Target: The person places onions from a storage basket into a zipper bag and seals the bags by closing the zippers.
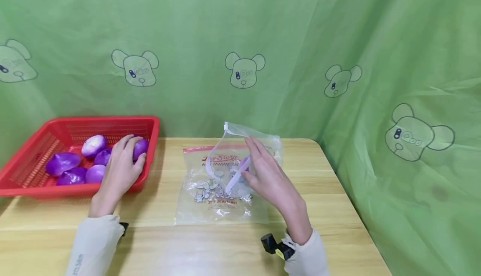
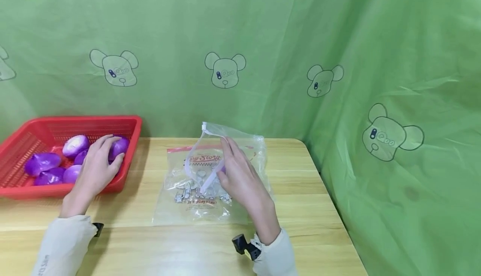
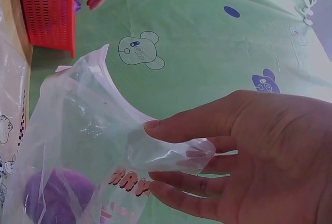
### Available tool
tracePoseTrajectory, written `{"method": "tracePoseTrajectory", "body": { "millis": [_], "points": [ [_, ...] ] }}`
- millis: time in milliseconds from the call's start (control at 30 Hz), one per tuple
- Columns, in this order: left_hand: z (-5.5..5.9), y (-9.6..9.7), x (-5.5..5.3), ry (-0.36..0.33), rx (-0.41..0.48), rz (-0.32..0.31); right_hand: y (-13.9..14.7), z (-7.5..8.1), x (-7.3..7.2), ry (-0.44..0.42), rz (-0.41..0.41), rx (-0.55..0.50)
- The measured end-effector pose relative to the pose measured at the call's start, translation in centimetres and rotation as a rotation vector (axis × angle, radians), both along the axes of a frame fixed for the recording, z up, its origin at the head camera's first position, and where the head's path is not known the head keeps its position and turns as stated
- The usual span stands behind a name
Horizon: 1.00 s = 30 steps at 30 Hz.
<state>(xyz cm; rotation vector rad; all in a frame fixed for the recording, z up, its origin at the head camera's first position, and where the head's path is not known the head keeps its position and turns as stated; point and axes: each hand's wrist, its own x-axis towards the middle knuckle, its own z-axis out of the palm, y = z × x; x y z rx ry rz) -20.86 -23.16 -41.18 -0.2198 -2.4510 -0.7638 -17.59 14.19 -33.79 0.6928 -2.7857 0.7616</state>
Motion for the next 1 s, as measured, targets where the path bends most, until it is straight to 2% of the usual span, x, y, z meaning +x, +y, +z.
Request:
{"method": "tracePoseTrajectory", "body": {
  "millis": [167,367,633,767,1000],
  "points": [
    [-0.3,-0.1,-0.1,0.036,0.001,0.014,0.0,0.0,0.1,-0.002,0.002,-0.014],
    [-0.7,-0.2,-0.1,0.004,-0.045,0.027,0.1,-0.2,0.2,-0.002,0.006,-0.018],
    [-0.9,-0.3,0.0,-0.014,-0.097,0.076,0.2,-0.4,0.1,0.004,0.008,-0.011],
    [-0.8,-0.5,0.0,-0.051,-0.102,0.103,0.2,-0.5,-0.3,-0.004,0.013,-0.015],
    [-0.7,-0.6,-0.3,-0.154,-0.083,0.118,0.4,-1.7,-2.2,-0.020,-0.012,-0.011]
  ]
}}
